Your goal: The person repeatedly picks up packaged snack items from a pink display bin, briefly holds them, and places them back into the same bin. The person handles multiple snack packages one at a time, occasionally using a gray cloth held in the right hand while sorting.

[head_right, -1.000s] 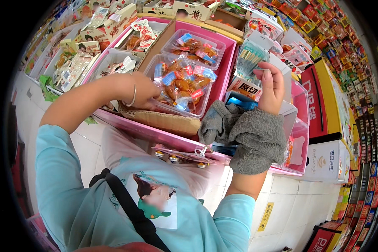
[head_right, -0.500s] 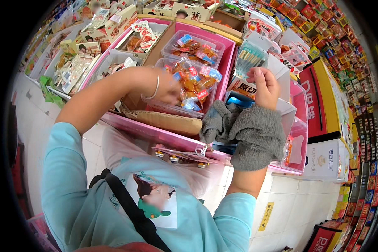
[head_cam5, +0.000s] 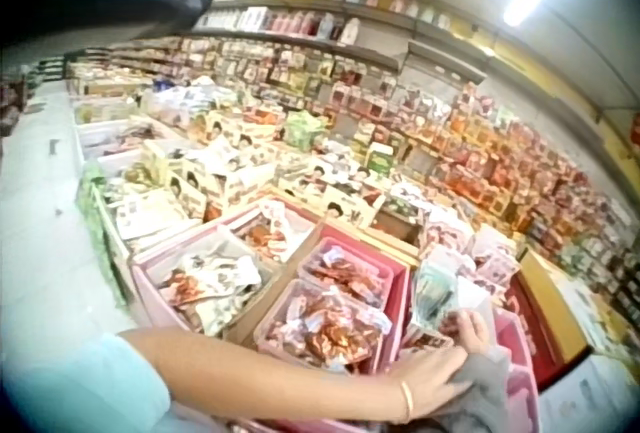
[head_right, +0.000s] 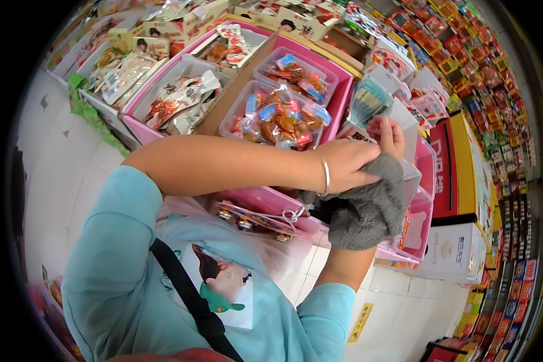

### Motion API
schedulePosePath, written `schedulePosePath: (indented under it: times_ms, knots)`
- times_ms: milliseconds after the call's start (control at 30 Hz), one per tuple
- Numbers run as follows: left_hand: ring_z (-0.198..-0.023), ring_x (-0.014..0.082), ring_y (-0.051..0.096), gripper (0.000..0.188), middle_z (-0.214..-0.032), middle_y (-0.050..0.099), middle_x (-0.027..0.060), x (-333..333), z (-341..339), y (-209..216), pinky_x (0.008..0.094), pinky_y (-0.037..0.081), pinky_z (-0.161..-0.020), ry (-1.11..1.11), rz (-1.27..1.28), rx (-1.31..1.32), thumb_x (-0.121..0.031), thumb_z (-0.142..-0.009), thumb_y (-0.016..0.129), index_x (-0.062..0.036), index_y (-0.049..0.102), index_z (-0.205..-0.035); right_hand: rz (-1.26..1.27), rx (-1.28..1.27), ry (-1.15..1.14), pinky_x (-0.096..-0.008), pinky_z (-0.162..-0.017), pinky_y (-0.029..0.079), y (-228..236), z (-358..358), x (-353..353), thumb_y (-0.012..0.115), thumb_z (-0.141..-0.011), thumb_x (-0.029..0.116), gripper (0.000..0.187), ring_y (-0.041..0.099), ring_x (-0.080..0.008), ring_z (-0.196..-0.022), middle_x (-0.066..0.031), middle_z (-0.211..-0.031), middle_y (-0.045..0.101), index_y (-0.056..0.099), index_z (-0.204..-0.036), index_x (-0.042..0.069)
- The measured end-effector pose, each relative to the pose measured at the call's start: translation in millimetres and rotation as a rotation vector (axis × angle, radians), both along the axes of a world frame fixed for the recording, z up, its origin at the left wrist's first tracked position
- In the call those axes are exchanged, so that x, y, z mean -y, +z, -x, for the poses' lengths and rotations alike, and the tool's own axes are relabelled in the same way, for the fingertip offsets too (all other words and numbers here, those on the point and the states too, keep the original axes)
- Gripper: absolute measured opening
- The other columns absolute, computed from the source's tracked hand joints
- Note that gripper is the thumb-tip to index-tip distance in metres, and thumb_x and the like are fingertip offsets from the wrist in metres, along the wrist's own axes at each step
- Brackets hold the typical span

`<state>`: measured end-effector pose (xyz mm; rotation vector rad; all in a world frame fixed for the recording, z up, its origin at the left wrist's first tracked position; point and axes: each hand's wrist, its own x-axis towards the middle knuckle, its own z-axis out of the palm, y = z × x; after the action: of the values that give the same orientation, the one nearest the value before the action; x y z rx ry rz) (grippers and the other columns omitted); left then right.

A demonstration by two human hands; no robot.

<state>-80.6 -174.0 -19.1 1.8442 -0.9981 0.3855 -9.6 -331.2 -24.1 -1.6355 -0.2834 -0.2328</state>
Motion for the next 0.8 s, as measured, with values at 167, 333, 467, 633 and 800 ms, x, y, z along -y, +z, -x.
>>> schedulePosePath:
  times_ms: [167, 333, 467, 633, 800]
  knots:
    - [-0.09, 0.0345, 0.051, 0.062, -0.094, 0.051, 0.0244, -47.9, -12.5, 69.9, 0.0354, 0.039, -0.078, 0.002, 0.135, -0.214, -0.049, -0.075, 0.048, 0.0071, 0.042, -0.1, -0.044, -0.032, 0.03, -0.0241, -0.062, 0.043, 23.2, 17.3, -31.1, 0.043, -0.085, 0.031, 0.032, 0.051, -0.0119, -0.064, -0.0062, -0.073, 0.056, 0.054, -0.091, 0.001]
    - [-0.084, 0.0292, 0.053, 0.057, -0.091, 0.053, 0.0184, -84.1, -25.0, 72.1, 0.0332, 0.04, -0.074, 0.076, -0.013, -0.129, -0.053, -0.075, 0.048, 0.0007, 0.048, -0.096, -0.582, -0.022, -0.03, -0.0235, -0.059, 0.042, 60.0, 65.0, -111.6, 0.04, -0.085, 0.034, 0.035, 0.05, -0.0114, -0.062, -0.0052, -0.071, 0.055, 0.053, -0.092, 0.002]
    - [-0.087, 0.0267, 0.052, 0.048, -0.094, 0.053, 0.0151, -156.5, -33.1, 62.0, 0.0316, 0.04, -0.074, 0.109, -0.263, -0.188, -0.045, -0.079, 0.046, -0.001, 0.051, -0.097, -0.964, 0.118, -0.062, -0.0229, -0.057, 0.042, 82.0, 94.9, -150.4, 0.038, -0.086, 0.037, 0.038, 0.05, -0.011, -0.06, -0.0043, -0.069, 0.055, 0.053, -0.093, 0.002]
    - [-0.083, 0.0285, 0.053, 0.047, -0.094, 0.054, 0.0159, -258.1, -40.7, 18.4, 0.0354, 0.041, -0.074, 0.62, -0.997, -0.223, -0.041, -0.076, 0.049, -0.0014, 0.05, -0.1, -1.088, 0.018, 0.918, -0.0218, -0.046, 0.034, 55.1, 50.2, -95.4, 0.034, -0.086, 0.042, 0.044, 0.041, -0.0081, -0.049, 0.0006, -0.062, 0.049, 0.05, -0.101, 0.004]
    - [-0.078, 0.0289, 0.057, 0.044, -0.093, 0.056, 0.0155, -282.8, -33.2, -8.0, 0.0356, 0.043, -0.077, 0.528, -0.91, -0.406, -0.038, -0.074, 0.05, 0.0, 0.05, -0.097, -0.829, -0.463, 0.07, -0.0257, -0.048, 0.04, 15.8, 40.5, -156.4, 0.032, -0.086, 0.039, 0.043, 0.046, -0.0144, -0.05, -0.006, -0.068, 0.054, 0.051, -0.095, 0.002]
